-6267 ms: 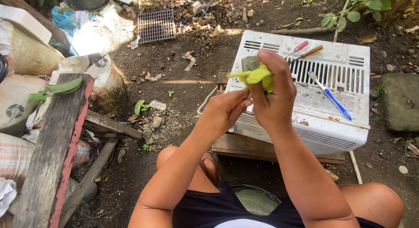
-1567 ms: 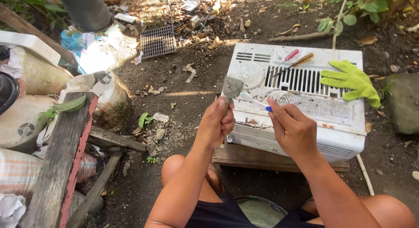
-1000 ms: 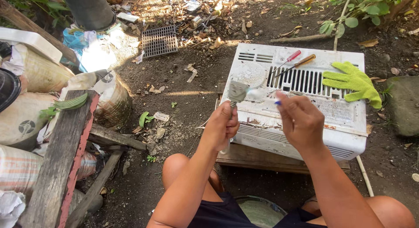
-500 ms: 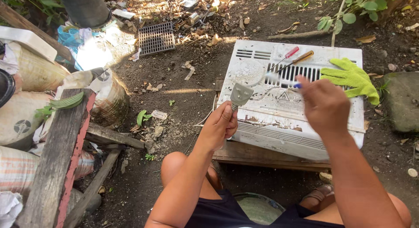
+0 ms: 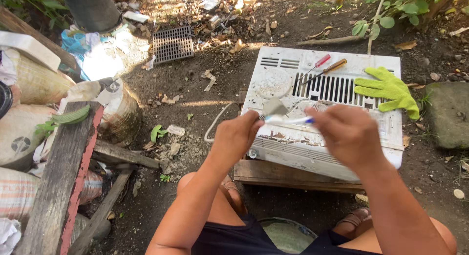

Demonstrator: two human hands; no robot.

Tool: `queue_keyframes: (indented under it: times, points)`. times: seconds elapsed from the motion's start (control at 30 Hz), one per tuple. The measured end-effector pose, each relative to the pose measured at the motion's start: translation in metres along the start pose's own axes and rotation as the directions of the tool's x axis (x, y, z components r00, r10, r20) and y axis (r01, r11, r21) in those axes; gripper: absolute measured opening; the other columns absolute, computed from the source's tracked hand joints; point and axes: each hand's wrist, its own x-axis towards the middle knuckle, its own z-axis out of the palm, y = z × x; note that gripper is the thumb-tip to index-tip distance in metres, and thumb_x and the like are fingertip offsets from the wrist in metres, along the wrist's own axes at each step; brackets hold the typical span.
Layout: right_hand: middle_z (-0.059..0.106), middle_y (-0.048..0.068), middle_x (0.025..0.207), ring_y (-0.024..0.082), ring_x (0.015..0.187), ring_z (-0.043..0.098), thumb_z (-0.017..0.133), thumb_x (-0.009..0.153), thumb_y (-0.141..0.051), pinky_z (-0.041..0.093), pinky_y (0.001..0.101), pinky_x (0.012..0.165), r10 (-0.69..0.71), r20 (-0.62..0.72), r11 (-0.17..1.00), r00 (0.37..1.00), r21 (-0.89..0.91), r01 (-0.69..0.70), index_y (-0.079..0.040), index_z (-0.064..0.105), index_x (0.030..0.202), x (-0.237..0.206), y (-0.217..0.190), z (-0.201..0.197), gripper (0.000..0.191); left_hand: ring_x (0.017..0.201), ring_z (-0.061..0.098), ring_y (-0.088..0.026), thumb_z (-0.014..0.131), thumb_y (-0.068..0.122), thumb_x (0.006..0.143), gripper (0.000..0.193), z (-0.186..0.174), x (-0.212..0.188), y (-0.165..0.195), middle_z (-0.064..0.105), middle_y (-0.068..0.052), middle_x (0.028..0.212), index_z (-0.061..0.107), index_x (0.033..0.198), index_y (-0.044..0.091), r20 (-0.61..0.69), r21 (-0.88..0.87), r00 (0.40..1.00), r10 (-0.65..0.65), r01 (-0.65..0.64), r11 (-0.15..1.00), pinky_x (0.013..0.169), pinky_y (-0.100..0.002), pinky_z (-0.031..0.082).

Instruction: The person sits on the ground in front of a small white household appliance placed on a wooden pallet. They brush dust off the power cord and plug with a toothbrush, wipe the unit with a green glove, reposition the appliance, and use a screwdriver to work on screws along its side panel.

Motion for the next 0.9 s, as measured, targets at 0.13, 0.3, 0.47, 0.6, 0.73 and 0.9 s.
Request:
queue_keyframes:
  times: [0.13,0.3,0.47,0.6,0.73,0.9]
  points:
    - [0.067,0.003,0.086,0.021,0.068,0.062,0.076,0.099,-0.018,0.050,0.0354,0.060,0.128,0.009,0.966,0.992,-0.226,-0.123,-0.019,0.078,0.118,0.014,-0.004,-0.018,0.018,0.066,0.064,-0.033,0.067,0.023,0.100,0.022,0.002,-0.003,0.001,0.060,-0.012,0.071,0.054,0.090,0.008,-0.035,0.060,0.986,0.163,-0.161,0.985,0.058,-0.044,0.048]
    - [0.064,0.004,0.080,0.023,0.066,0.061,0.076,0.096,-0.019,0.049,0.0383,0.061,0.053,0.078,0.995,0.996,-0.090,-0.046,-0.019,0.078,0.116,0.011,-0.006,-0.019,0.020,0.065,0.063,-0.033,0.067,0.023,0.100,0.021,0.006,-0.002,-0.006,0.060,-0.011,0.069,0.055,0.092,0.008,-0.021,0.066,0.983,0.184,-0.182,0.981,0.057,-0.045,0.047]
    - [0.063,0.004,0.082,0.025,0.071,0.062,0.076,0.098,-0.019,0.050,0.0382,0.064,0.174,0.021,0.939,0.985,-0.303,-0.160,-0.018,0.078,0.121,0.009,-0.002,-0.015,0.023,0.065,0.063,-0.035,0.065,0.024,0.102,0.018,0.010,0.001,-0.011,0.061,-0.013,0.068,0.060,0.099,0.007,-0.040,-0.059,0.996,0.078,-0.080,0.995,0.057,-0.047,0.047]
    - [0.066,0.005,0.079,0.021,0.061,0.061,0.075,0.096,-0.017,0.050,0.0348,0.055,0.055,0.061,0.994,0.997,-0.096,-0.049,-0.020,0.079,0.122,0.006,-0.004,-0.013,0.026,0.064,0.064,-0.035,0.066,0.025,0.101,0.020,0.010,0.001,-0.006,0.062,-0.013,0.067,0.061,0.095,0.008,-0.016,-0.056,0.998,0.065,-0.066,0.996,0.057,-0.047,0.047]
    - [0.066,0.005,0.084,0.024,0.068,0.063,0.074,0.100,-0.020,0.050,0.0380,0.061,0.216,0.023,0.962,0.976,-0.174,-0.209,-0.020,0.077,0.124,-0.008,-0.006,-0.015,0.024,0.064,0.063,-0.035,0.066,0.024,0.102,0.018,0.007,0.001,0.000,0.060,-0.013,0.067,0.060,0.096,0.007,-0.028,-0.066,0.994,0.101,-0.103,0.993,0.058,-0.046,0.046]
    - [0.065,0.006,0.077,0.023,0.063,0.062,0.072,0.098,-0.019,0.050,0.0375,0.057,0.154,0.069,0.988,0.986,-0.031,-0.152,-0.020,0.078,0.122,-0.018,0.003,-0.006,0.024,0.065,0.063,-0.035,0.066,0.025,0.102,0.019,0.011,-0.002,-0.001,0.060,-0.014,0.068,0.061,0.096,0.008,-0.037,-0.081,0.996,0.078,-0.081,0.993,0.058,-0.045,0.046]
